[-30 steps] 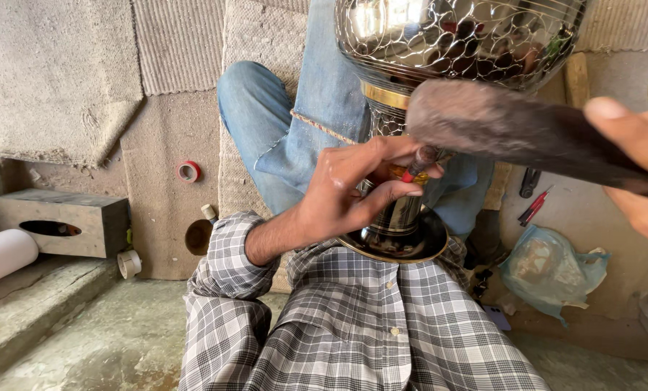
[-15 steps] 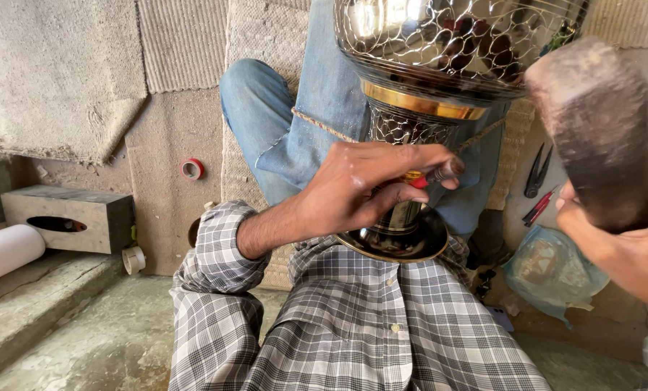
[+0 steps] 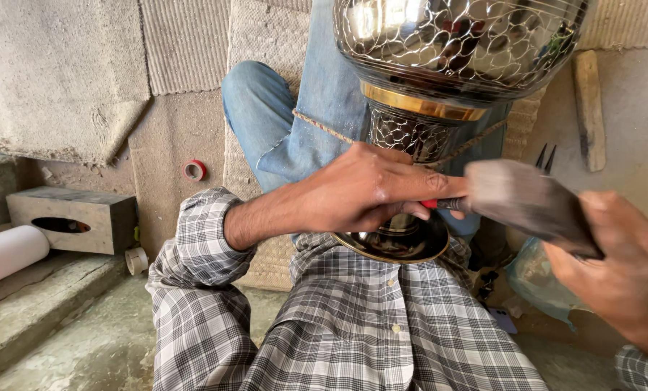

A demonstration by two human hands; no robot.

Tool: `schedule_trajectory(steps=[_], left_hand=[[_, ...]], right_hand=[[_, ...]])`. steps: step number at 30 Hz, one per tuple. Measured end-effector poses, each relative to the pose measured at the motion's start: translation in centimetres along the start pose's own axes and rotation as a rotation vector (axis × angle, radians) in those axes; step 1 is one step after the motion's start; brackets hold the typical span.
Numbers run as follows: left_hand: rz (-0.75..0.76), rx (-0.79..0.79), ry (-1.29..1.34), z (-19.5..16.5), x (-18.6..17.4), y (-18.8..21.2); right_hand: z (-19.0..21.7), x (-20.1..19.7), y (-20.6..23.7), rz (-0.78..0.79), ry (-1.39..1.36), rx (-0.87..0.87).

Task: The person sits on the floor with a large polished metal vase held between their legs and a rope support, holds a chisel against the vase's surface, and repeatedly strikes the chisel with a wooden mallet to engrave decorative patterns, repositioning the chisel around the vase as they work.

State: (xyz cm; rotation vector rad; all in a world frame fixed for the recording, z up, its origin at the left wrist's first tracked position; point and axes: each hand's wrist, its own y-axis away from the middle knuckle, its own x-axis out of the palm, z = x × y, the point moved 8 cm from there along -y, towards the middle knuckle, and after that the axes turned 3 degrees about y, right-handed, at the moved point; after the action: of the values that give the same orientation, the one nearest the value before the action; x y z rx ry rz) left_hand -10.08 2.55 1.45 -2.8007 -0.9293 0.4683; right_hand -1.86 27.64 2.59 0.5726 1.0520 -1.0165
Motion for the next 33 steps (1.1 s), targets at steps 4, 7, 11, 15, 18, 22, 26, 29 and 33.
schedule_trajectory(steps=[4, 7, 11, 15, 18, 22, 26, 29, 33], left_hand=[[0.066, -0.035, 0.066, 0.6, 0.4, 0.4], [0.062, 0.033, -0.056, 1.1, 0.8, 0.4], [0.057, 0.093, -0.015, 1.5, 0.9, 0.8], [-0.197, 0.029, 0.214, 1.8, -0.2, 0.8], [-0.383, -0.246, 0.282, 2.7, -0.3, 2.3], [-0.431, -0.112, 0.205, 1.0, -0.6, 2.6], [-0.416, -0.096, 0.232, 1.0, -0.6, 2.6], [-0.451, -0.099, 0.198, 1.0, -0.5, 3.0], [-0.509, -0.182, 0.171, 1.6, -0.2, 3.9]], right_hand=[[-2.7, 0.6, 1.5, -0.082, -0.243, 0.312], [-1.6, 0.4, 2.0, -0.075, -0.020, 0.085], [-2.0, 1.0, 2.3, 0.010, -0.022, 0.102], [-1.8, 0.9, 1.0, -0.036, -0.071, 0.101], [-1.6, -0.1, 0.0, -0.064, 0.049, -0.016], [-3.9, 0.4, -0.5, 0.063, 0.209, -0.052], [-7.6, 1.6, 0.3, 0.115, -0.178, 0.337], [-7.2, 1.8, -0.8, 0.199, -0.320, 0.359], [-5.6, 0.0, -5.6, 0.304, -0.319, 0.133]])
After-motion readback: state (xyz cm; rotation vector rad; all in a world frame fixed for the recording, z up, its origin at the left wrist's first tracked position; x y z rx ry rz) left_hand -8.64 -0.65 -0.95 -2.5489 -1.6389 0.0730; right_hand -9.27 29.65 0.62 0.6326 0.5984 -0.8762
